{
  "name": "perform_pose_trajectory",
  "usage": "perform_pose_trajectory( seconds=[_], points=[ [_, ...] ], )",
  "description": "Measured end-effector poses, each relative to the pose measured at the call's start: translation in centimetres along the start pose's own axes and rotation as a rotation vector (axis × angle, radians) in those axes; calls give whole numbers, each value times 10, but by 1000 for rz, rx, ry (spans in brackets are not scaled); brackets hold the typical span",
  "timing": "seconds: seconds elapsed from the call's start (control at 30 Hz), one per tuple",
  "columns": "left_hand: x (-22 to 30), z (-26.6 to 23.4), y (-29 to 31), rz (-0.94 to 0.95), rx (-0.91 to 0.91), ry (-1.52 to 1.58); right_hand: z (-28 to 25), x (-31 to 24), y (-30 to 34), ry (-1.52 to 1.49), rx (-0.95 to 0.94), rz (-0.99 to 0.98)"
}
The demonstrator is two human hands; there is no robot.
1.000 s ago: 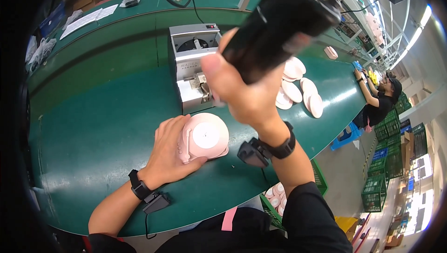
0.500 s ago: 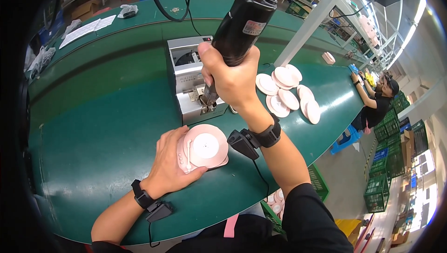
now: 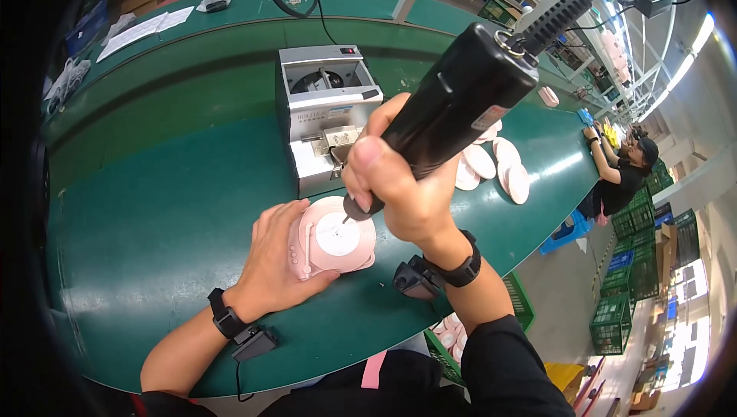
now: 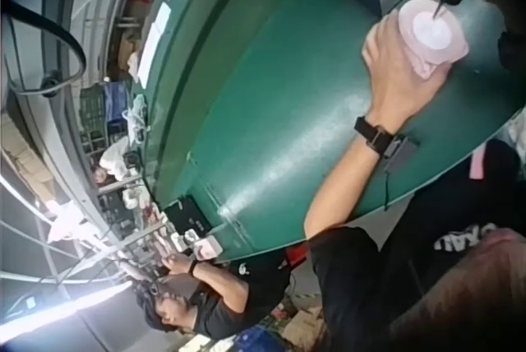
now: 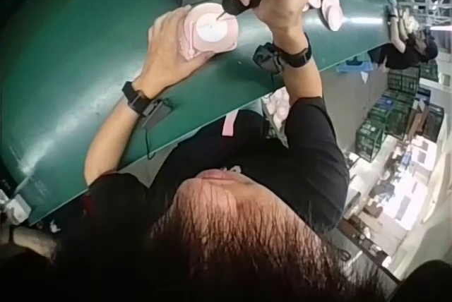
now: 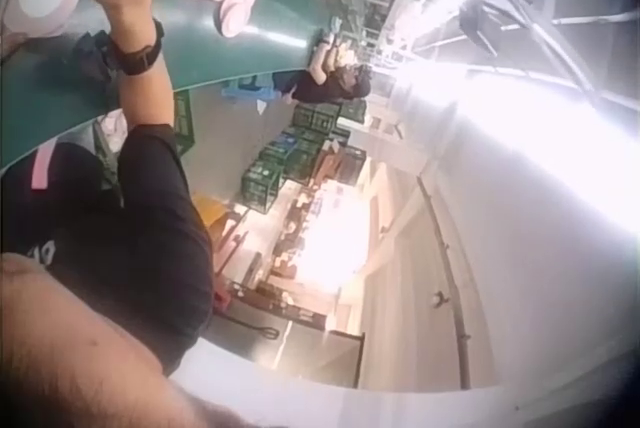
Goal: The person picks up a pink base and a pink disc, fits the disc onto the base, and drives a screw into the center using a power screwdriver. They then set the assembled unit aside and repeat the process with another base and disc.
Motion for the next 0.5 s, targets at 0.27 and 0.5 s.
perform_pose_trajectory(
  seconds=[0.27, 0.5],
  points=[
    [1, 2, -2, 1, 2, -9, 6, 2, 10, -26, -36, 49],
    [0, 2, -1, 2, 0, -20, 8, 6, 11, -2, -36, 70]
  ],
)
Point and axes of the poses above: each hand's wrist, its own y-axis away from the middle knuckle, its own z-axis out of the palm, x = y × z, the point moved 2 cm from there along -y, towards the middle knuckle, and after that the axes turned 15 degrees about -x, right-handed, at the moved point
